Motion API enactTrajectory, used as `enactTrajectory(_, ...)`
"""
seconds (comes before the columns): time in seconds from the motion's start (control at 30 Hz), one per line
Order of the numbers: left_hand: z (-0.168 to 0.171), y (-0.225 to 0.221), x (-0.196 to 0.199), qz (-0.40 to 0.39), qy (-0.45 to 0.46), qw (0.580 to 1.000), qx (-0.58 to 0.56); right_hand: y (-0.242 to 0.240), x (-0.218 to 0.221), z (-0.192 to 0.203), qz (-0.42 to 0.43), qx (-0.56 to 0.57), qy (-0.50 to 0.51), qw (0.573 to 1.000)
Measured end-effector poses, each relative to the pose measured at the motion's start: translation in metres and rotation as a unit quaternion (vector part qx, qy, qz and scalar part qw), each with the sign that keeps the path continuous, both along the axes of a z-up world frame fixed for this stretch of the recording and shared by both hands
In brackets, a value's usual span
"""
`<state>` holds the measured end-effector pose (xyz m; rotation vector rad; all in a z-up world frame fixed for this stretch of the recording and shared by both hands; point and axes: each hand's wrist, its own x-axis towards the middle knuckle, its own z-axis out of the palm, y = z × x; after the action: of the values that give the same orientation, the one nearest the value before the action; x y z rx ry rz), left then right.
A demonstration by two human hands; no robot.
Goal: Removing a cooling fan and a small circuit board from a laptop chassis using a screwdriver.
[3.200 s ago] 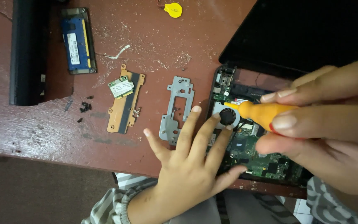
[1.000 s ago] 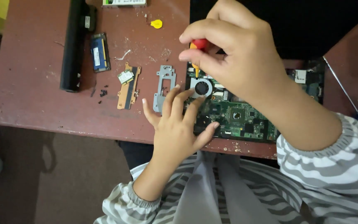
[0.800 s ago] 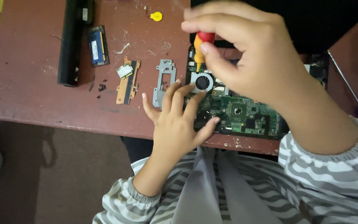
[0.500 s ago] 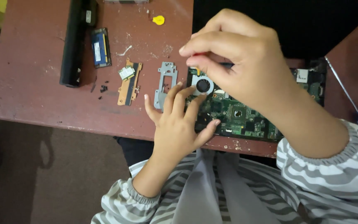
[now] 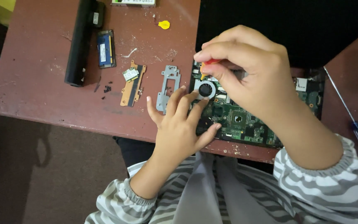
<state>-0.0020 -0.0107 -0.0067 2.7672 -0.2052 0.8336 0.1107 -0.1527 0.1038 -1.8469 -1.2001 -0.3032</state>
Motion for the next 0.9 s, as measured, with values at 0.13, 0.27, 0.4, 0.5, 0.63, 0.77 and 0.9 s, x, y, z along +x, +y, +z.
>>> enactTrajectory(0.13, 0.0, 0.0, -0.001, -0.004, -0.001, 1.0, 0.005, 0.0, -0.001, -0.006, 0.009, 0.025, 0.0, 1.0)
enactTrajectory(0.27, 0.001, 0.0, 0.001, -0.008, -0.006, 1.0, 0.002, -0.004, -0.007, -0.012, -0.015, 0.023, -0.035, 0.999)
enactTrajectory(0.4, 0.009, 0.0, 0.0, -0.015, 0.017, 1.0, 0.015, -0.017, -0.015, -0.023, -0.022, 0.057, -0.045, 0.997)
enactTrajectory(0.5, 0.022, 0.008, 0.003, -0.031, 0.089, 0.995, 0.018, -0.053, -0.041, -0.021, -0.147, 0.154, 0.01, 0.977)
enactTrajectory(0.63, 0.039, 0.051, 0.045, -0.046, 0.024, 0.999, 0.011, -0.152, -0.06, -0.09, -0.161, 0.277, 0.051, 0.946)
enactTrajectory(0.77, 0.042, 0.08, 0.096, 0.018, 0.134, 0.991, -0.017, -0.189, -0.075, -0.12, -0.321, 0.374, 0.034, 0.87)
enactTrajectory(0.9, 0.063, 0.069, 0.126, 0.1, 0.361, 0.927, 0.018, -0.208, -0.09, -0.134, -0.384, 0.388, 0.056, 0.836)
